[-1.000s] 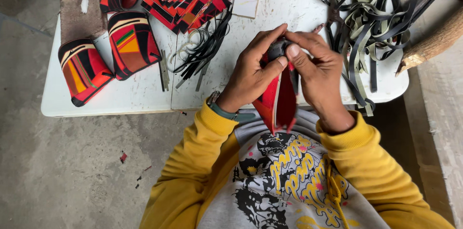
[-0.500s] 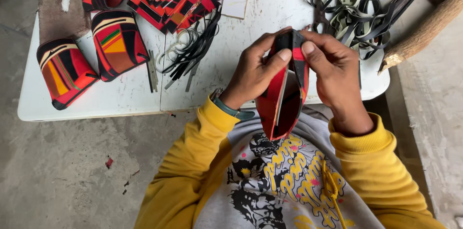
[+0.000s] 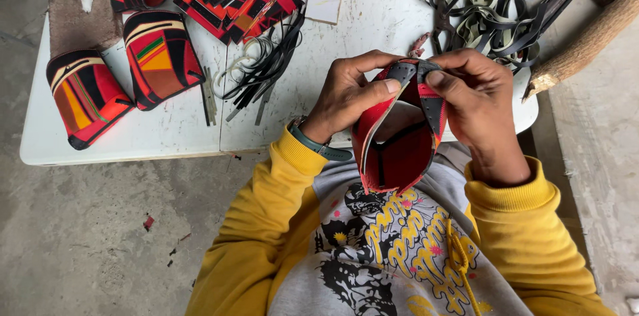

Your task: The person works on a colorful patchwork leather bag at a table, turning and pressing the bag body, working the seam edges by hand, trimming excess material with scissors, and using a small hand tool along the edge. Finished bags and leather scraps sit on the table around them.

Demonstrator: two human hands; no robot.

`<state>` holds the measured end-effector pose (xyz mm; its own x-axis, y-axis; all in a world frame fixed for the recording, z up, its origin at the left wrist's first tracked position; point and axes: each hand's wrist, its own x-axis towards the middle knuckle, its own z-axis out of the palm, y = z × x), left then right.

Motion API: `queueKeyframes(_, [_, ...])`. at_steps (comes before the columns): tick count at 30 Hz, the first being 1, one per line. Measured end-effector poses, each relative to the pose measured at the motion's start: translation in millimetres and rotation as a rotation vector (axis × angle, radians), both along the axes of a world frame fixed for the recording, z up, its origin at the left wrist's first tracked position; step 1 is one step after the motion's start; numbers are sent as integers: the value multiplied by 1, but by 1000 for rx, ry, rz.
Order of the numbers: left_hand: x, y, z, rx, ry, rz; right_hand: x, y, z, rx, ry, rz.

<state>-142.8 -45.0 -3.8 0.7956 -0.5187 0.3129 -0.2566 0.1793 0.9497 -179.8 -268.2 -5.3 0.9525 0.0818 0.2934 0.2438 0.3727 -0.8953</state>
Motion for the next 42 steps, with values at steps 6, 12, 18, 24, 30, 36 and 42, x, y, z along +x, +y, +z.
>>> queueKeyframes(6, [-13,-15,18,-54,-88,110,-19,-2,29,-360,-178,-37])
queueKeyframes(12, [-24,0,54,225,-322,105,-25,-4,51,-386,-99,-43])
queueKeyframes(18, [-33,-13,43,193,-331,280,-31,-5,46,-474,-54,-69])
queueKeyframes(24, [-38,-16,34,226,-409,317,-37,1,40,-468,-150,-157])
queueKeyframes(30, [-39,-17,34,226,-513,346,-39,6,40,-489,-172,-184])
queueKeyframes(36, [-40,-16,35,237,-495,338,-41,7,43,-501,-162,-200])
queueKeyframes(42, [-39,-16,38,295,-511,338,-40,8,46,-547,-137,-221])
